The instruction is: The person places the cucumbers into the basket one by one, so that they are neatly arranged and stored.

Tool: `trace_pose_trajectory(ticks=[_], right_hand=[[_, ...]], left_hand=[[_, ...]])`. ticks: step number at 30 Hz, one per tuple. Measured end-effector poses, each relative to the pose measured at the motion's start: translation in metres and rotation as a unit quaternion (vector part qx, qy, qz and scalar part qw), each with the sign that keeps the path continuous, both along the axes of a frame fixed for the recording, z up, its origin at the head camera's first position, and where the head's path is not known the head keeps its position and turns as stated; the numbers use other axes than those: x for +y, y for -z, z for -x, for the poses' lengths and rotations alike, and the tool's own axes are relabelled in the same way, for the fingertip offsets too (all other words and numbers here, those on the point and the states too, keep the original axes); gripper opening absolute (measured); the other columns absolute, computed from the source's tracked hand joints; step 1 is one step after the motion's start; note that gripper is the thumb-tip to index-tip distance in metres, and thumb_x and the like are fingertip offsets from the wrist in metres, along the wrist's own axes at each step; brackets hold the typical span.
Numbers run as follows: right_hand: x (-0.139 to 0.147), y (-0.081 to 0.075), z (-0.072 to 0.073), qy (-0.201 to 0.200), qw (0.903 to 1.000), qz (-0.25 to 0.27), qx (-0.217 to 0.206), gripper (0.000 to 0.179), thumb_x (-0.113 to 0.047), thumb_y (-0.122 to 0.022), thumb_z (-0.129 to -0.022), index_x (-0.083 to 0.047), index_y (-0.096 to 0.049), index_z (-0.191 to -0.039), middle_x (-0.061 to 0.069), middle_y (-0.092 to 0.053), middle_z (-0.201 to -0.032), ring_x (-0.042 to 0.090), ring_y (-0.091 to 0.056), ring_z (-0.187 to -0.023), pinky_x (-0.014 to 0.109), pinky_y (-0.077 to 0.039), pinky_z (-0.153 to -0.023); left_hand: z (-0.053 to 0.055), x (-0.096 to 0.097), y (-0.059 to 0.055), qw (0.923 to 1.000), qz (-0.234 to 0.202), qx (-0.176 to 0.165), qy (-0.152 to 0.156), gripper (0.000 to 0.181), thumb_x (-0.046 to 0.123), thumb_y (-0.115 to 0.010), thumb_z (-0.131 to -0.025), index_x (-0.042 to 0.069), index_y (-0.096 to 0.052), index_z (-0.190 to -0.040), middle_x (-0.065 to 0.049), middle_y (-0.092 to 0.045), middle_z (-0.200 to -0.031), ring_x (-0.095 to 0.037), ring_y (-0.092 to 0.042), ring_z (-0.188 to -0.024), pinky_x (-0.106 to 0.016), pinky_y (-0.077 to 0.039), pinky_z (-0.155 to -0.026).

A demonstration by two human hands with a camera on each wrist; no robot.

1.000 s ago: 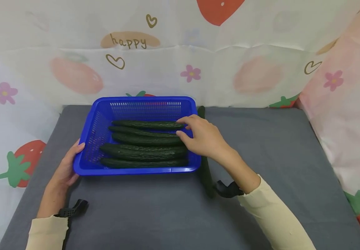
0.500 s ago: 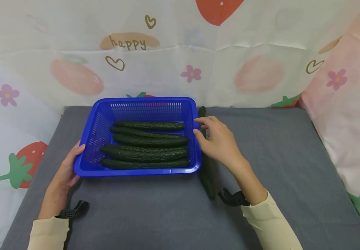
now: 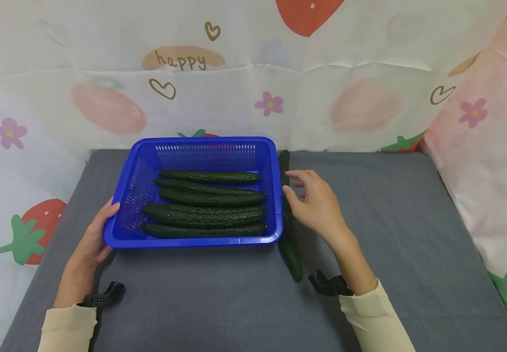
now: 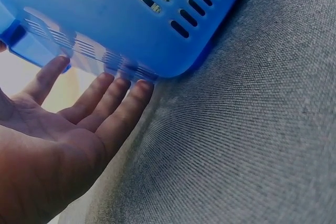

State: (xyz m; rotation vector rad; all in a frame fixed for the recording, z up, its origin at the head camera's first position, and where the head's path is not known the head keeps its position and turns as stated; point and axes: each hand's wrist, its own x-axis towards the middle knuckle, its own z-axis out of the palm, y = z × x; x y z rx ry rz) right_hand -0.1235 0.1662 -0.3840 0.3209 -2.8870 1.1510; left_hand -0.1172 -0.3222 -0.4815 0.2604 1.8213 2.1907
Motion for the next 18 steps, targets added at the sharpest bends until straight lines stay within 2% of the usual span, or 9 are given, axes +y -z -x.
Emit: trace_pose_trajectory(ticks=[18], right_hand=[[0.009, 0.037, -0.004, 0.015, 0.9984, -0.006, -0.054, 0.046, -0.021, -0.059, -0.109, -0.001, -0.055, -0.150, 0.028, -0.059, -0.146, 0.044, -0.067, -0.126, 0.058, -0.059, -0.097]], left_hand=[[0.000, -0.001, -0.002, 1.0000, 0.001, -0.003, 0.008, 0.054, 0.030, -0.028, -0.115, 0.017, -0.019, -0.167, 0.002, -0.054, -0.151, -0.010, -0.065, -0.129, -0.030, -0.060, -0.100]])
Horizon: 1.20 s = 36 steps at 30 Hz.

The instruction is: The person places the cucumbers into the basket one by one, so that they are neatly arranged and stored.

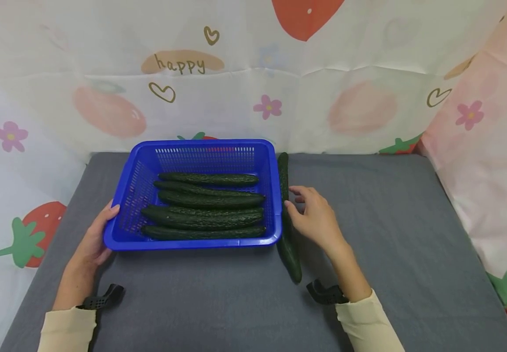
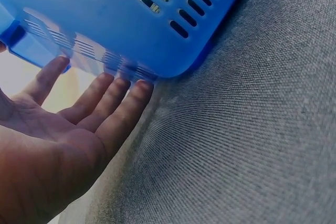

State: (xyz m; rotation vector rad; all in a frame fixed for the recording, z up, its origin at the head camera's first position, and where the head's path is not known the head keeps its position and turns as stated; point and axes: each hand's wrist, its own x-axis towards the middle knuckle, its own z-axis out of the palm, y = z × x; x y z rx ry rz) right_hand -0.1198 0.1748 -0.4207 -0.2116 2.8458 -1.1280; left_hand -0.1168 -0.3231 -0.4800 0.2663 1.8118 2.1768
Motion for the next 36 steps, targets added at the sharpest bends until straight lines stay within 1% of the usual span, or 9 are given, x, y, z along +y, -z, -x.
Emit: trace_pose_trajectory(ticks=[7, 13, 17, 20, 23, 26, 30, 32, 36], right_hand=[[-0.007, 0.017, 0.000, 0.000, 0.9996, -0.024, -0.013, 0.051, -0.020, -0.062, -0.105, 0.003, -0.053, -0.149, 0.030, -0.063, -0.140, 0.045, -0.069, -0.123, 0.062, -0.056, -0.100], [-0.012, 0.029, -0.004, 0.012, 0.9977, -0.061, -0.026, 0.064, -0.036, -0.068, -0.100, 0.001, -0.054, -0.150, 0.026, -0.067, -0.139, 0.043, -0.066, -0.126, 0.064, -0.054, -0.101], [-0.015, 0.034, -0.008, 0.024, 0.9964, -0.078, -0.025, 0.072, -0.040, -0.074, -0.095, 0.001, -0.053, -0.151, 0.026, -0.067, -0.138, 0.044, -0.065, -0.127, 0.065, -0.054, -0.099], [-0.017, 0.036, -0.008, 0.035, 0.9950, -0.089, -0.030, 0.076, -0.041, -0.076, -0.092, -0.001, -0.053, -0.152, 0.025, -0.068, -0.136, 0.045, -0.065, -0.126, 0.066, -0.054, -0.097], [-0.017, 0.036, -0.008, 0.039, 0.9946, -0.089, -0.034, 0.077, -0.042, -0.076, -0.091, 0.000, -0.052, -0.151, 0.025, -0.069, -0.134, 0.044, -0.067, -0.122, 0.064, -0.055, -0.094], [-0.014, 0.036, -0.008, 0.040, 0.9952, -0.080, -0.040, 0.076, -0.040, -0.074, -0.093, 0.003, -0.052, -0.151, 0.025, -0.070, -0.131, 0.040, -0.070, -0.113, 0.060, -0.057, -0.090], [-0.008, 0.034, -0.008, 0.041, 0.9949, -0.071, -0.058, 0.071, -0.033, -0.069, -0.096, 0.004, -0.049, -0.153, 0.024, -0.071, -0.129, 0.031, -0.070, -0.098, 0.052, -0.057, -0.084], [-0.005, 0.033, -0.009, 0.039, 0.9944, -0.070, -0.069, 0.070, -0.030, -0.067, -0.098, 0.003, -0.045, -0.156, 0.025, -0.070, -0.132, 0.029, -0.069, -0.092, 0.048, -0.056, -0.079], [-0.002, 0.028, -0.011, 0.039, 0.9929, -0.079, -0.080, 0.072, -0.028, -0.064, -0.100, -0.002, -0.038, -0.161, 0.026, -0.068, -0.138, 0.031, -0.069, -0.096, 0.044, -0.054, -0.072]], left_hand=[[0.000, 0.000, 0.000, 1.0000, 0.000, -0.002, -0.002, 0.054, 0.031, -0.029, -0.115, 0.017, -0.020, -0.166, 0.001, -0.056, -0.148, -0.010, -0.066, -0.126, -0.030, -0.060, -0.098], [0.001, 0.000, -0.001, 0.9999, 0.010, -0.006, -0.002, 0.055, 0.032, -0.028, -0.115, 0.017, -0.017, -0.167, -0.001, -0.051, -0.151, -0.010, -0.064, -0.128, -0.031, -0.060, -0.100], [0.000, 0.000, -0.002, 1.0000, 0.005, -0.004, 0.000, 0.054, 0.031, -0.028, -0.115, 0.017, -0.018, -0.167, 0.001, -0.053, -0.150, -0.010, -0.065, -0.128, -0.030, -0.060, -0.099], [0.000, 0.000, -0.002, 1.0000, 0.003, -0.003, -0.001, 0.054, 0.031, -0.028, -0.115, 0.017, -0.019, -0.166, 0.001, -0.055, -0.148, -0.010, -0.065, -0.127, -0.030, -0.060, -0.099], [-0.001, 0.000, -0.002, 1.0000, 0.004, -0.003, -0.002, 0.054, 0.031, -0.028, -0.115, 0.017, -0.019, -0.166, 0.001, -0.055, -0.148, -0.010, -0.066, -0.127, -0.030, -0.060, -0.099], [-0.001, -0.001, -0.002, 1.0000, 0.003, -0.001, 0.002, 0.054, 0.031, -0.027, -0.115, 0.018, -0.019, -0.167, 0.001, -0.054, -0.149, -0.010, -0.065, -0.128, -0.030, -0.060, -0.099], [-0.001, -0.002, 0.000, 1.0000, -0.005, 0.003, 0.007, 0.052, 0.030, -0.027, -0.115, 0.019, -0.020, -0.166, 0.002, -0.055, -0.149, -0.010, -0.066, -0.127, -0.030, -0.060, -0.099], [-0.001, -0.002, 0.000, 0.9999, -0.009, 0.003, 0.005, 0.051, 0.030, -0.027, -0.115, 0.019, -0.022, -0.165, 0.002, -0.057, -0.148, -0.011, -0.066, -0.126, -0.031, -0.061, -0.098], [0.000, -0.001, 0.001, 1.0000, -0.009, 0.002, 0.004, 0.052, 0.029, -0.027, -0.116, 0.017, -0.020, -0.166, 0.001, -0.057, -0.149, -0.011, -0.067, -0.127, -0.031, -0.061, -0.098]])
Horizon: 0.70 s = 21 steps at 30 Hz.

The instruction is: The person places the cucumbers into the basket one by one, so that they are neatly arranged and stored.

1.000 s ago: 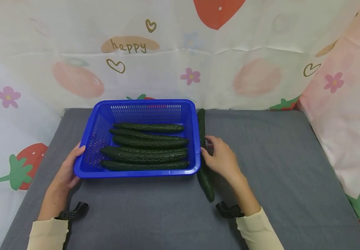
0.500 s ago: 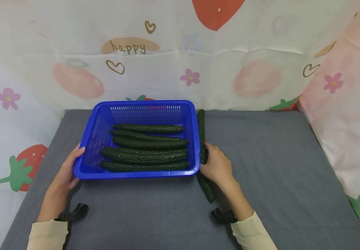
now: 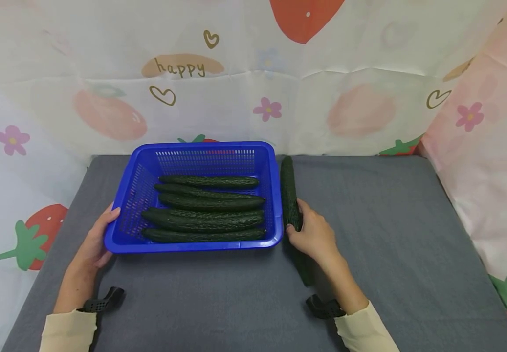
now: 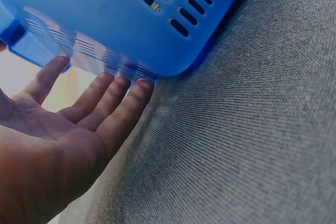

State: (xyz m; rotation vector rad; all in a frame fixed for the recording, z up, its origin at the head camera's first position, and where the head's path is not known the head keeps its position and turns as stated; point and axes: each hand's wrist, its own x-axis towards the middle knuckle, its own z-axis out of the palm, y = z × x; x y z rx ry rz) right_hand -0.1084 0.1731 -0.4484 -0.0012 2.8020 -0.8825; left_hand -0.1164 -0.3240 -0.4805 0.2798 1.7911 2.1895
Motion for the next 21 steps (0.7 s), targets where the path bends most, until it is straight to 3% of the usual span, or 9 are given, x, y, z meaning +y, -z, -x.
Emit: trace_pose_trajectory(ticks=[3, 6, 10, 13, 17, 21], right_hand=[[0.001, -0.004, -0.003, -0.003, 0.9998, -0.022, 0.000, 0.069, -0.028, -0.061, -0.102, -0.002, -0.039, -0.161, 0.028, -0.065, -0.141, 0.037, -0.070, -0.106, 0.047, -0.056, -0.073], [-0.001, -0.006, -0.007, -0.024, 0.9966, -0.078, 0.010, 0.064, -0.027, -0.057, -0.105, 0.001, -0.040, -0.160, 0.031, -0.060, -0.145, 0.043, -0.068, -0.115, 0.055, -0.059, -0.077], [-0.007, -0.003, -0.011, -0.067, 0.9818, -0.171, 0.048, 0.060, -0.026, -0.050, -0.109, 0.009, -0.040, -0.157, 0.033, -0.059, -0.144, 0.047, -0.066, -0.120, 0.059, -0.060, -0.082], [-0.011, 0.001, -0.012, -0.077, 0.9712, -0.213, 0.073, 0.061, -0.028, -0.050, -0.110, 0.013, -0.040, -0.155, 0.033, -0.062, -0.138, 0.045, -0.067, -0.116, 0.057, -0.061, -0.078], [-0.011, 0.005, -0.011, -0.080, 0.9646, -0.237, 0.083, 0.071, -0.035, -0.061, -0.107, 0.015, -0.041, -0.153, 0.034, -0.062, -0.136, 0.045, -0.067, -0.115, 0.054, -0.061, -0.074], [-0.007, 0.005, -0.008, -0.074, 0.9682, -0.224, 0.083, 0.080, -0.040, -0.073, -0.099, 0.014, -0.045, -0.151, 0.035, -0.063, -0.134, 0.044, -0.071, -0.104, 0.052, -0.061, -0.067]], left_hand=[[0.000, 0.001, 0.000, 1.0000, 0.000, -0.001, -0.002, 0.052, 0.029, -0.027, -0.116, 0.016, -0.021, -0.166, 0.001, -0.057, -0.147, -0.010, -0.067, -0.126, -0.031, -0.061, -0.098], [0.000, 0.001, 0.000, 1.0000, 0.001, 0.001, -0.003, 0.051, 0.029, -0.028, -0.115, 0.017, -0.023, -0.164, 0.001, -0.058, -0.146, -0.010, -0.067, -0.125, -0.030, -0.061, -0.097], [0.000, 0.001, -0.001, 1.0000, 0.005, -0.001, -0.005, 0.050, 0.029, -0.028, -0.115, 0.018, -0.023, -0.164, 0.001, -0.058, -0.146, -0.010, -0.067, -0.125, -0.031, -0.061, -0.097], [0.000, 0.000, -0.003, 1.0000, 0.006, -0.005, -0.005, 0.051, 0.030, -0.028, -0.115, 0.018, -0.023, -0.165, 0.001, -0.058, -0.147, -0.011, -0.067, -0.125, -0.032, -0.061, -0.097], [0.001, 0.000, -0.003, 1.0000, 0.000, -0.002, -0.001, 0.050, 0.029, -0.027, -0.116, 0.018, -0.025, -0.164, 0.001, -0.059, -0.146, -0.011, -0.068, -0.124, -0.032, -0.062, -0.097], [0.001, 0.001, -0.001, 0.9998, -0.019, -0.002, 0.006, 0.047, 0.026, -0.027, -0.116, 0.018, -0.028, -0.162, 0.001, -0.062, -0.142, -0.011, -0.069, -0.121, -0.031, -0.062, -0.095]])
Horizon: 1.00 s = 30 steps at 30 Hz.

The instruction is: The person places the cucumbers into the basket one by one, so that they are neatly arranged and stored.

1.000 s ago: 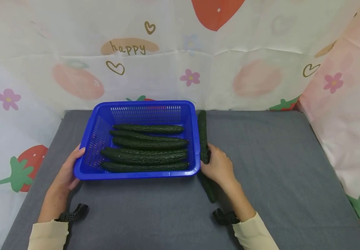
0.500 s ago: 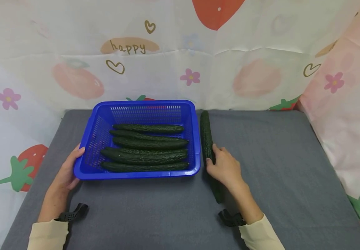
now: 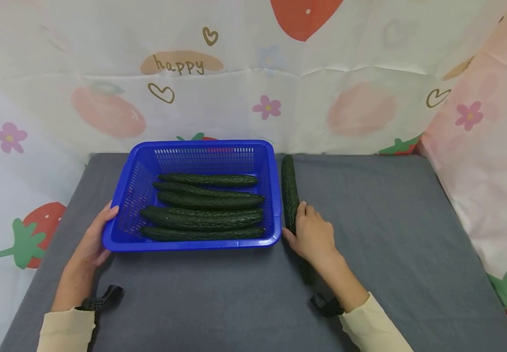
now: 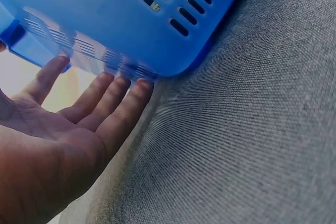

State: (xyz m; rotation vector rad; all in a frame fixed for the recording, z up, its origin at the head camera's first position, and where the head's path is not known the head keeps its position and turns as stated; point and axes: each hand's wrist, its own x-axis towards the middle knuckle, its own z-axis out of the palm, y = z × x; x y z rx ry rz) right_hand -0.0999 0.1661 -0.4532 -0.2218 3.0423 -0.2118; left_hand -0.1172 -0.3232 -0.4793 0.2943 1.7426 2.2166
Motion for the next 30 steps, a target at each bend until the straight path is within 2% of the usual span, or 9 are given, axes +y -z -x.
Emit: trace_pose_trajectory(ticks=[3, 9, 16, 20, 22, 24, 27, 28, 30], right_hand=[[0.003, -0.003, 0.003, 0.016, 0.9993, 0.031, -0.014, 0.080, -0.041, -0.075, -0.097, 0.014, -0.048, -0.149, 0.036, -0.062, -0.136, 0.047, -0.072, -0.102, 0.055, -0.061, -0.070], [0.012, -0.012, 0.008, 0.051, 0.9923, 0.080, -0.080, 0.074, -0.043, -0.069, -0.100, 0.012, -0.052, -0.147, 0.037, -0.063, -0.138, 0.052, -0.068, -0.114, 0.062, -0.059, -0.083], [0.023, -0.017, 0.014, 0.055, 0.9778, 0.133, -0.152, 0.074, -0.039, -0.064, -0.104, 0.015, -0.044, -0.151, 0.038, -0.065, -0.134, 0.051, -0.069, -0.112, 0.063, -0.058, -0.090], [0.027, -0.017, 0.019, 0.061, 0.9737, 0.145, -0.164, 0.074, -0.038, -0.064, -0.103, 0.016, -0.044, -0.150, 0.038, -0.066, -0.131, 0.049, -0.070, -0.111, 0.062, -0.058, -0.092], [0.028, -0.016, 0.020, 0.057, 0.9729, 0.152, -0.165, 0.075, -0.038, -0.065, -0.103, 0.016, -0.045, -0.149, 0.036, -0.070, -0.124, 0.047, -0.072, -0.106, 0.062, -0.057, -0.092], [0.031, -0.016, 0.021, 0.049, 0.9704, 0.165, -0.170, 0.076, -0.039, -0.065, -0.103, 0.017, -0.043, -0.150, 0.037, -0.068, -0.127, 0.048, -0.070, -0.110, 0.062, -0.057, -0.093], [0.038, -0.016, 0.019, 0.050, 0.9591, 0.208, -0.185, 0.077, -0.036, -0.065, -0.105, 0.017, -0.038, -0.153, 0.039, -0.065, -0.124, 0.050, -0.067, -0.110, 0.060, -0.056, -0.090], [0.041, -0.016, 0.018, 0.054, 0.9541, 0.223, -0.192, 0.078, -0.036, -0.064, -0.105, 0.016, -0.035, -0.155, 0.042, -0.059, -0.134, 0.054, -0.063, -0.118, 0.060, -0.056, -0.093], [0.046, -0.015, 0.016, 0.066, 0.9438, 0.255, -0.199, 0.078, -0.033, -0.063, -0.106, 0.015, -0.030, -0.158, 0.044, -0.052, -0.143, 0.057, -0.056, -0.128, 0.062, -0.054, -0.097]], left_hand=[[-0.001, 0.000, 0.001, 1.0000, -0.006, -0.002, -0.001, 0.046, 0.025, -0.028, -0.116, 0.017, -0.028, -0.161, 0.001, -0.063, -0.141, -0.011, -0.070, -0.119, -0.031, -0.062, -0.094], [0.000, 0.002, 0.003, 1.0000, -0.001, 0.000, -0.004, 0.048, 0.026, -0.029, -0.116, 0.016, -0.026, -0.163, 0.000, -0.061, -0.143, -0.012, -0.069, -0.120, -0.031, -0.062, -0.095], [0.000, 0.000, 0.002, 0.9998, 0.017, 0.000, -0.011, 0.054, 0.029, -0.030, -0.115, 0.014, -0.020, -0.166, 0.000, -0.058, -0.147, -0.012, -0.067, -0.124, -0.031, -0.061, -0.097], [0.001, -0.001, 0.000, 0.9997, 0.021, -0.001, -0.012, 0.056, 0.030, -0.030, -0.115, 0.013, -0.018, -0.167, -0.001, -0.055, -0.150, -0.012, -0.066, -0.127, -0.031, -0.060, -0.099], [0.000, -0.002, 0.001, 0.9998, 0.014, -0.004, -0.012, 0.055, 0.030, -0.030, -0.116, 0.014, -0.018, -0.167, 0.000, -0.057, -0.149, -0.012, -0.067, -0.126, -0.031, -0.061, -0.098], [0.000, -0.003, 0.001, 0.9998, 0.012, -0.005, -0.015, 0.054, 0.029, -0.030, -0.115, 0.014, -0.020, -0.166, 0.000, -0.058, -0.147, -0.012, -0.068, -0.125, -0.031, -0.061, -0.097], [0.000, -0.002, 0.001, 0.9998, 0.012, -0.008, -0.013, 0.054, 0.029, -0.030, -0.115, 0.014, -0.020, -0.166, 0.000, -0.059, -0.147, -0.012, -0.068, -0.124, -0.032, -0.061, -0.097], [0.000, -0.002, 0.000, 0.9998, 0.012, -0.009, -0.013, 0.054, 0.029, -0.031, -0.115, 0.014, -0.020, -0.166, 0.000, -0.059, -0.147, -0.012, -0.068, -0.124, -0.032, -0.061, -0.097], [0.001, -0.001, 0.000, 0.9998, 0.015, -0.008, -0.012, 0.054, 0.029, -0.031, -0.115, 0.014, -0.020, -0.166, 0.000, -0.058, -0.147, -0.012, -0.067, -0.124, -0.032, -0.061, -0.098]])
